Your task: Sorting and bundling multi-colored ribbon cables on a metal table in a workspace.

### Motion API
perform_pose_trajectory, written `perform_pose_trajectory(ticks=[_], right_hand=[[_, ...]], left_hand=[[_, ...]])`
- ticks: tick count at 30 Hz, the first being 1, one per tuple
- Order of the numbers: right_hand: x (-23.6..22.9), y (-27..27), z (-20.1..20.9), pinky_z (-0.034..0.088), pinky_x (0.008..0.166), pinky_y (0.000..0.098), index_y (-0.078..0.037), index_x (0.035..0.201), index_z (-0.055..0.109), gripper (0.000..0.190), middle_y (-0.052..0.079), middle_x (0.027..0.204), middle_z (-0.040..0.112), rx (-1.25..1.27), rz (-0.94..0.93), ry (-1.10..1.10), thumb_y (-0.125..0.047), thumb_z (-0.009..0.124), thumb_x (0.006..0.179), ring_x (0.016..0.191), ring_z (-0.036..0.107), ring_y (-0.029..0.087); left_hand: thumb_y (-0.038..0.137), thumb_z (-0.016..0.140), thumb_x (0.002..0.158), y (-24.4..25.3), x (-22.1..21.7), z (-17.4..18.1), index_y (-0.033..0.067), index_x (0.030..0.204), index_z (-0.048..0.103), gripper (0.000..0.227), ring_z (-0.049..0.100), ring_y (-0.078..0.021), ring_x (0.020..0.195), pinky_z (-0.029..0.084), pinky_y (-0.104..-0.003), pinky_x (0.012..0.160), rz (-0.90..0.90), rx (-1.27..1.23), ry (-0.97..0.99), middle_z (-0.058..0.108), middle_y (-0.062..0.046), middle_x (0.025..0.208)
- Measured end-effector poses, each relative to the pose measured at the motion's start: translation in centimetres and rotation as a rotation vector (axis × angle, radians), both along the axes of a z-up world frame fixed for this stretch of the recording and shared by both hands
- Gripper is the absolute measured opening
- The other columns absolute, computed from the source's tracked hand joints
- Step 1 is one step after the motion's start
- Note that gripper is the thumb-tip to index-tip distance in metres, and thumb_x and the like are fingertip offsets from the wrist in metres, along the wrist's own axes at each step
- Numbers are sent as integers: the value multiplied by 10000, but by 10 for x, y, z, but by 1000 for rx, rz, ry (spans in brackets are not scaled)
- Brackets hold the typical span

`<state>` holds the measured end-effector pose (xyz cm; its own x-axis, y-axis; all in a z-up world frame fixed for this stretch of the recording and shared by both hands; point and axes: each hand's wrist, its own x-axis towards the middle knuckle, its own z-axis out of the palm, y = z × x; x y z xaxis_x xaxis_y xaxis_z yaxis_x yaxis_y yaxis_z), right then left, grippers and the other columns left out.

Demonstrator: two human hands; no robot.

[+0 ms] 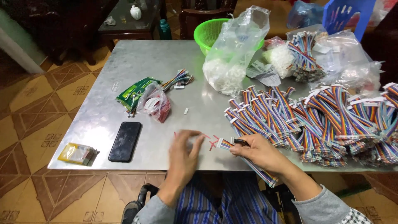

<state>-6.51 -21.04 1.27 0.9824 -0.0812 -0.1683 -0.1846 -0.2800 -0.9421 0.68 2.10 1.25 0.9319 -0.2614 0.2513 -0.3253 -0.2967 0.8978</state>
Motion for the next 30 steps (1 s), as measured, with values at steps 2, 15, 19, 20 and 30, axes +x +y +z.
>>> perform_pose_trajectory(ticks=[2, 15, 19, 20, 30], right_hand=[[3, -13, -5, 452, 726, 246, -37, 792, 785, 173, -14, 744, 676, -53, -18, 18, -165, 770, 908, 733, 581, 87], [6, -56, 87, 572, 887, 423, -144, 1234, 716, 491, 89, 1219, 760, -671, -427, 9, -452, 729, 852, 1201, 700, 260], [-40, -62, 50, 474, 743, 358, -126, 1156, 758, 434, 80, 802, 748, -805, -318, -119, -433, 733, 849, 716, 624, 204], [-55, -59, 48, 480, 750, 312, -158, 1074, 785, 330, 36, 792, 769, -770, -361, -47, -387, 772, 837, 718, 629, 165], [-173, -88, -84, 643, 737, 224, -121, 1041, 872, 231, 52, 862, 845, -642, -684, -95, -81, 838, 816, 685, 772, 139]], left_hand=[[455, 649, 937, 13, 14, -24, 88, 1267, 543, 505, 411, -290, 1236, 356, -404, 993, 17, 286, -124, 495, -140, 1320], [106, 288, 1022, -19, 14, -25, 143, 1602, 323, 583, 155, -448, 1527, 143, -530, 1228, -526, 645, -488, 240, -201, 1658], [125, 466, 985, -17, 41, -55, -1, 1442, 535, 479, 489, -437, 1364, 325, -475, 1192, -597, 653, -763, 522, -243, 1496], [116, 534, 975, -14, 44, -60, 7, 1389, 580, 431, 544, -387, 1321, 437, -452, 1061, -592, 643, -809, 572, -190, 1455], [24, 616, 938, -5, 54, -40, 17, 968, 660, 53, 591, -276, 771, 537, -402, 662, -558, 631, -950, 666, -120, 950]])
